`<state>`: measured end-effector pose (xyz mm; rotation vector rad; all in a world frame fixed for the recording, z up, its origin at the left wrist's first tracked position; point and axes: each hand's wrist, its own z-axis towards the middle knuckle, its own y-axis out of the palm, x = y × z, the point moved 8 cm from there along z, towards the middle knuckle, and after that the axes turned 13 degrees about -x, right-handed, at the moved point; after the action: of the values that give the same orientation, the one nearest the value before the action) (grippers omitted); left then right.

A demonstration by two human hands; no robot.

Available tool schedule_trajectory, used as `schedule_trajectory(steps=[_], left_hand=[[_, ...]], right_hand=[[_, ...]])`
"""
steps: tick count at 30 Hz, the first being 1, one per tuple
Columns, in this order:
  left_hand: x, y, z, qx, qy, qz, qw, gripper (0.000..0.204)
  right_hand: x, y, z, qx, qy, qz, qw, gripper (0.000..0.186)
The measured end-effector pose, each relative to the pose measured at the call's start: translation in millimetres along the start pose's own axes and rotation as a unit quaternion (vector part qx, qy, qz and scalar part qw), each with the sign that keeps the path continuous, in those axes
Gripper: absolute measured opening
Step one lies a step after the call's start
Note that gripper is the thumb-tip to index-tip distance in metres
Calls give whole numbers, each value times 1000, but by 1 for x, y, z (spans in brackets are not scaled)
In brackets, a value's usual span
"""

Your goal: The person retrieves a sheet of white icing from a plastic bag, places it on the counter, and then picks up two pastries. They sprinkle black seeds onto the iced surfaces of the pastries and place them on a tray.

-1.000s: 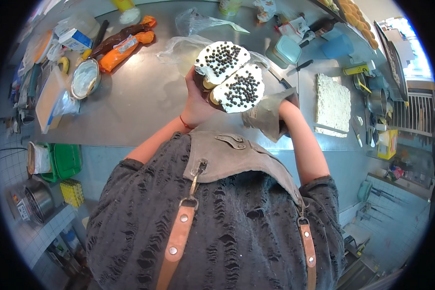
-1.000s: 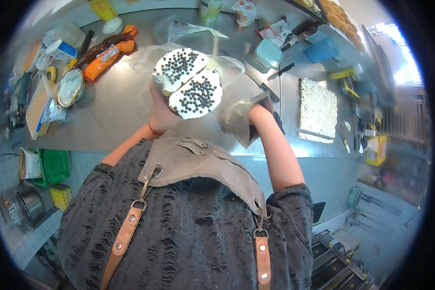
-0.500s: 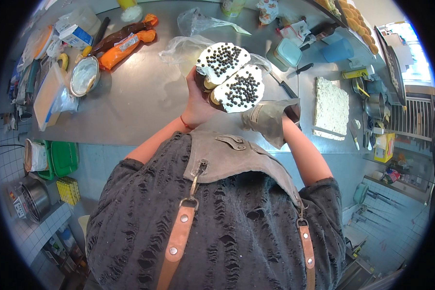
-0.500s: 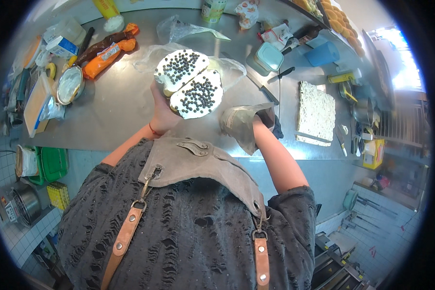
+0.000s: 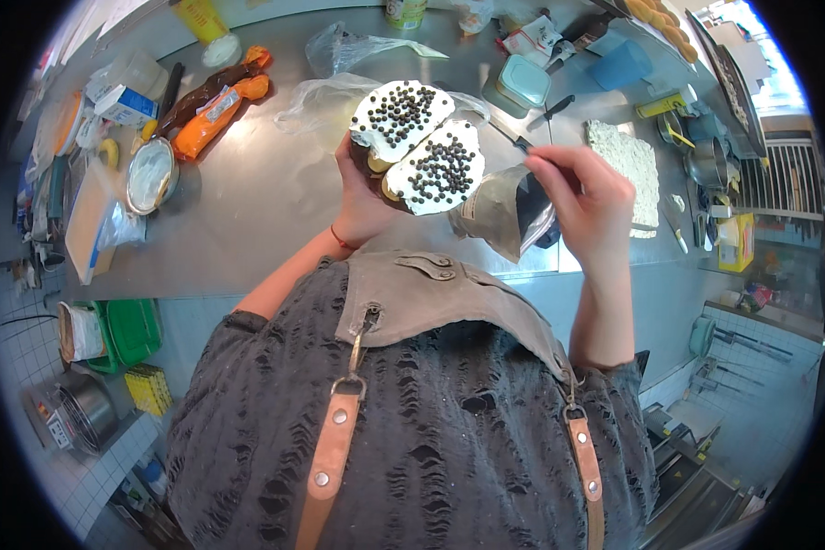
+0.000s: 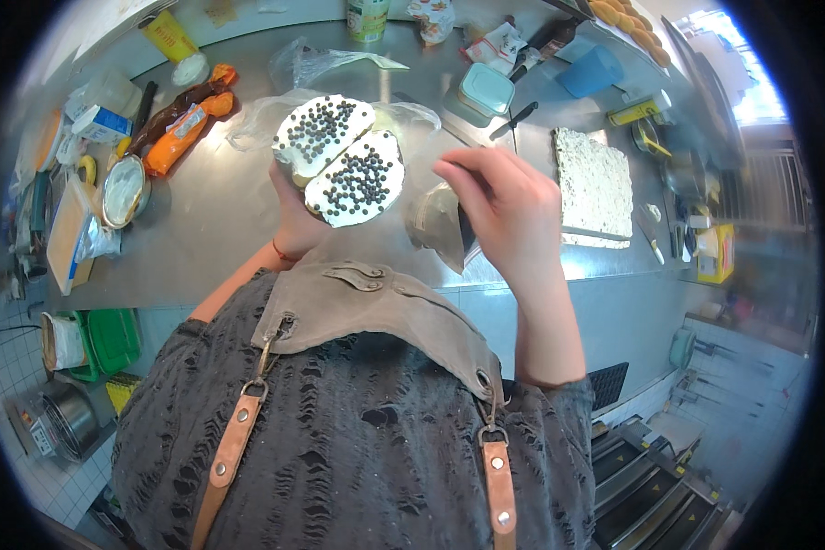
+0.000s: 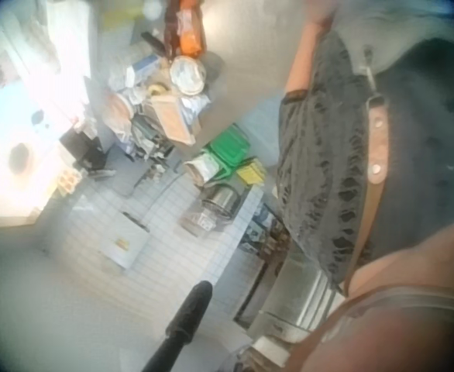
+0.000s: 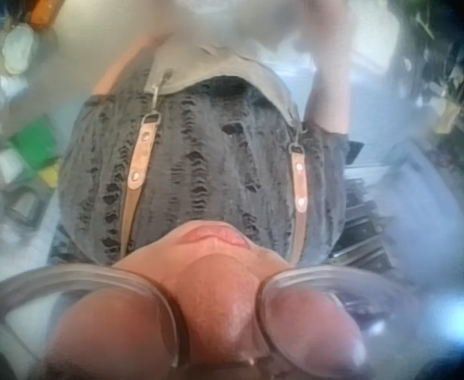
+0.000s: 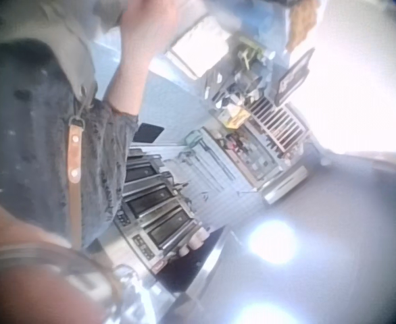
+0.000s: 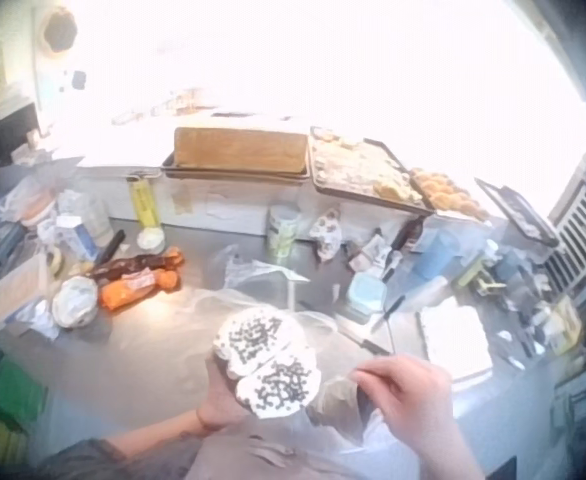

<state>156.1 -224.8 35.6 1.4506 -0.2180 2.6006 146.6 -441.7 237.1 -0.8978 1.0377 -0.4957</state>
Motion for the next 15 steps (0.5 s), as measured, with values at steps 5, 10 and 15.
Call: schedule_trajectory(steps=[5,10,15], left_hand=[[11,1,2,-18,5,-40,999,136],[14,-1,2,-13,8,-41,999,134],[11,0,2,-17,16,-51,998,136]], right_hand=[[-25,23,33,-16,-65,51,996,12],[-28,38,35,-69,-66,47,994,14],[-33,39,38,-70,-83,39,993,24]])
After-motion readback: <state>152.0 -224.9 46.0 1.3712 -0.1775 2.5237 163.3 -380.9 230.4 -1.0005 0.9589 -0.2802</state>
